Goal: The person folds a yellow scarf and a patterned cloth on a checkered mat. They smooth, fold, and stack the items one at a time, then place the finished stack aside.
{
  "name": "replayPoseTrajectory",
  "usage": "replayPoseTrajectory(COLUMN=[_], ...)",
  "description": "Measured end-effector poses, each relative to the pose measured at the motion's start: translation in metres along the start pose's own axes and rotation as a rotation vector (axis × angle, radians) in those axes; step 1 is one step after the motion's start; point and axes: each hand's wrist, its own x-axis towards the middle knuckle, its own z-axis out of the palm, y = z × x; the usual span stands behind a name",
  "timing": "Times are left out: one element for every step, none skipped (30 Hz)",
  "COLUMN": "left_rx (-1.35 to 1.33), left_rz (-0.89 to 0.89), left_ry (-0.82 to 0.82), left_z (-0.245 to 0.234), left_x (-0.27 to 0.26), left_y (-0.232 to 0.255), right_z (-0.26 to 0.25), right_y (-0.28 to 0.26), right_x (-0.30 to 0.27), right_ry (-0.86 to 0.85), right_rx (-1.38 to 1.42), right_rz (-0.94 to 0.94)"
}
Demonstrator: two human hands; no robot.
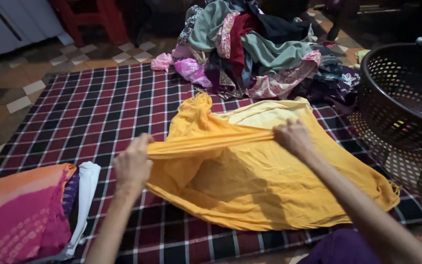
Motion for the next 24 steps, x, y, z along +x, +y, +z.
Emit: replayPoseTrajectory(left_rx=[0.006, 0.012, 0.036, 0.061, 0.085, 0.060, 0.035, 0.009, -0.004, -0.017, -0.030, 0.005, 0.035, 0.065, 0.088, 0.110, 0.109, 0.108, 0.188, 0.055, -0.219, -0.517, -0.534, -0.549], left_rz=[-0.049, -0.099, -0.098, -0.097, -0.095, -0.158, -0.220, -0.282, -0.329, -0.377, -0.425, -0.442, -0.461, -0.480, -0.480, -0.476, -0.415, -0.351, -0.090, -0.021, 0.031, 0.022, 0.116, 0.210], left_ry=[0.013, 0.025, 0.079, 0.132, 0.186, 0.187, 0.183, 0.180, 0.192, 0.204, 0.219, 0.133, 0.044, -0.045, -0.183, -0.321, -0.494, -0.667, -0.829, -0.846, -0.741, -0.712, -0.632, -0.553], left_z=[-0.010, -0.018, -0.024, -0.031, -0.037, -0.043, -0.047, -0.050, -0.053, -0.055, -0.055, -0.054, -0.047, -0.042, -0.033, -0.021, -0.007, 0.004, 0.014, 0.022, 0.032, 0.036, 0.041, 0.043], left_x=[0.000, 0.001, -0.001, -0.004, -0.006, -0.009, -0.014, -0.018, -0.023, -0.028, -0.029, -0.028, -0.028, -0.028, -0.023, -0.016, -0.008, -0.003, 0.003, 0.012, 0.013, 0.015, 0.019, 0.022], left_y=[-0.009, -0.014, -0.018, -0.023, -0.027, -0.032, -0.037, -0.042, -0.051, -0.061, -0.072, -0.082, -0.091, -0.098, -0.101, -0.096, -0.084, -0.068, -0.047, -0.022, 0.009, 0.037, 0.070, 0.099], right_z=[-0.008, -0.017, -0.024, -0.029, -0.034, -0.038, -0.039, -0.039, -0.036, -0.033, -0.028, -0.022, -0.014, -0.004, 0.002, 0.009, 0.018, 0.022, 0.023, 0.021, 0.016, 0.009, -0.002, -0.013], right_y=[0.007, 0.015, 0.020, 0.023, 0.026, 0.029, 0.033, 0.038, 0.041, 0.046, 0.052, 0.057, 0.059, 0.057, 0.057, 0.051, 0.036, 0.020, 0.003, -0.018, -0.042, -0.064, -0.081, -0.099], right_x=[0.007, 0.012, 0.016, 0.020, 0.022, 0.024, 0.021, 0.017, 0.015, 0.011, 0.009, 0.007, 0.005, 0.007, 0.008, 0.013, 0.019, 0.025, 0.037, 0.048, 0.054, 0.061, 0.069, 0.074], right_ry=[0.077, 0.154, 0.229, 0.231, 0.233, 0.235, 0.213, 0.189, 0.167, 0.199, 0.234, 0.269, 0.348, 0.426, 0.507, 0.524, 0.532, 0.387, 0.249, 0.297, 0.335, 0.292, 0.252, 0.187], right_rx=[-0.027, -0.053, -0.078, -0.083, -0.088, -0.093, -0.167, -0.240, -0.311, -0.247, -0.182, -0.116, 0.012, 0.140, 0.269, 0.478, 0.692, 0.780, 0.867, 0.918, 0.967, 1.000, 1.029, 1.024], right_rz=[0.039, 0.078, 0.114, 0.151, 0.190, 0.228, 0.261, 0.293, 0.324, 0.358, 0.391, 0.424, 0.464, 0.502, 0.537, 0.554, 0.572, 0.612, 0.642, 0.555, 0.474, 0.436, 0.396, 0.409])
